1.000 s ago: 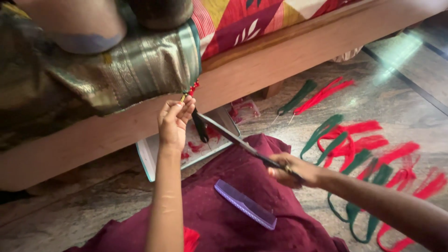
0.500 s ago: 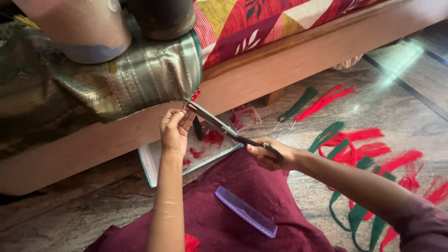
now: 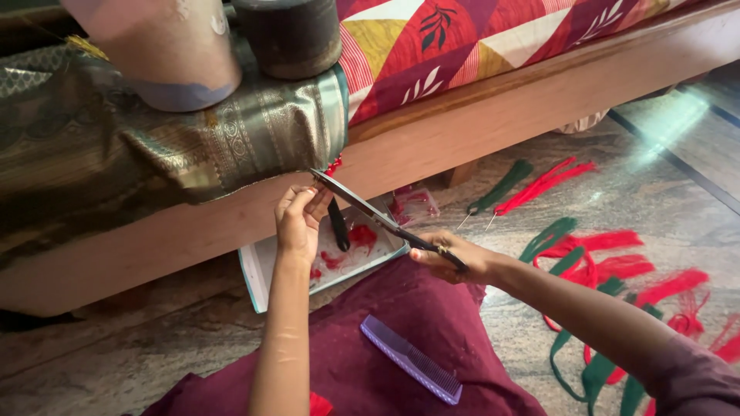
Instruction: The person is manually attaching and trimming red and green decorative tassels to the border of a saree.
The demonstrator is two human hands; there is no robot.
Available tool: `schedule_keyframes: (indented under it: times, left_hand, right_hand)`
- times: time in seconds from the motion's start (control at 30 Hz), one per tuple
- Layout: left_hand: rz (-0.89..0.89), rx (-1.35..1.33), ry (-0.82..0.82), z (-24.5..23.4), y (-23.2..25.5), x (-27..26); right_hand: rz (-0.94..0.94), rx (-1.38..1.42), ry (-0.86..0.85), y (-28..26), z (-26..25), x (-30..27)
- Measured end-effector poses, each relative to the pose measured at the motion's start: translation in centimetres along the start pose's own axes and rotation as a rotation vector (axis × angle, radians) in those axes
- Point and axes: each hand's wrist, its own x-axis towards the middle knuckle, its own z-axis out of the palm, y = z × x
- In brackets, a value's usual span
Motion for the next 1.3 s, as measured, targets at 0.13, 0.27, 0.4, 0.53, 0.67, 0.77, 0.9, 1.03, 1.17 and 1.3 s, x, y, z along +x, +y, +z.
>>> schedule_keyframes:
  times: [0.13, 0.27, 0.4, 0.53, 0.67, 0.77, 0.9, 1.03, 1.17, 1.3]
  left_hand:
    - [-0.003, 0.003, 0.007, 0.1, 0.1, 0.0]
    - [-0.007, 0.001, 0.011, 0.2, 0.0, -0.1]
    - [-0.004, 0.006, -0.003, 0.5, 0.1, -0.1]
    - [-0.008, 0.0, -0.009, -0.3, -0.6, 0.3]
    - [0.054, 0.253, 0.119, -2.1, -1.8, 1.5]
    - [0.139, 0.936, 0.353, -0.6, 0.1, 0.6]
    - [0.597, 1.878, 0.433, -3.4, -0.1, 0.7]
    - [0.39, 1.502, 0.393, -3.3, -0.5, 2.5]
    - [0.113, 0.605, 0.165, -3.9, -2.1, 4.6]
    - [0.043, 0.562, 0.031, -3.6, -3.1, 5.0]
  right_hand:
    - [-0.014, 0.001, -0.011, -0.1, 0.1, 0.0]
    - [0.01, -0.017, 0.01, -0.1, 0.1, -0.1]
    - [0.014, -0.045, 0.036, -0.1, 0.1, -0.1]
    - [0.016, -0.055, 0.044, 0.2, 0.1, 0.0]
    - [0.052, -0.045, 0.085, 1.9, -0.5, 0.1]
    - [0.057, -0.037, 0.088, 2.8, -1.2, -0.5]
    - [0.072, -0.009, 0.099, 3.3, -2.0, -1.7]
    - [0.076, 0.035, 0.123, 3.1, -2.7, -2.4]
    - [0.053, 0.064, 0.103, 3.9, -4.0, -2.1]
    - [0.062, -0.065, 0.109, 2.7, -4.1, -2.1]
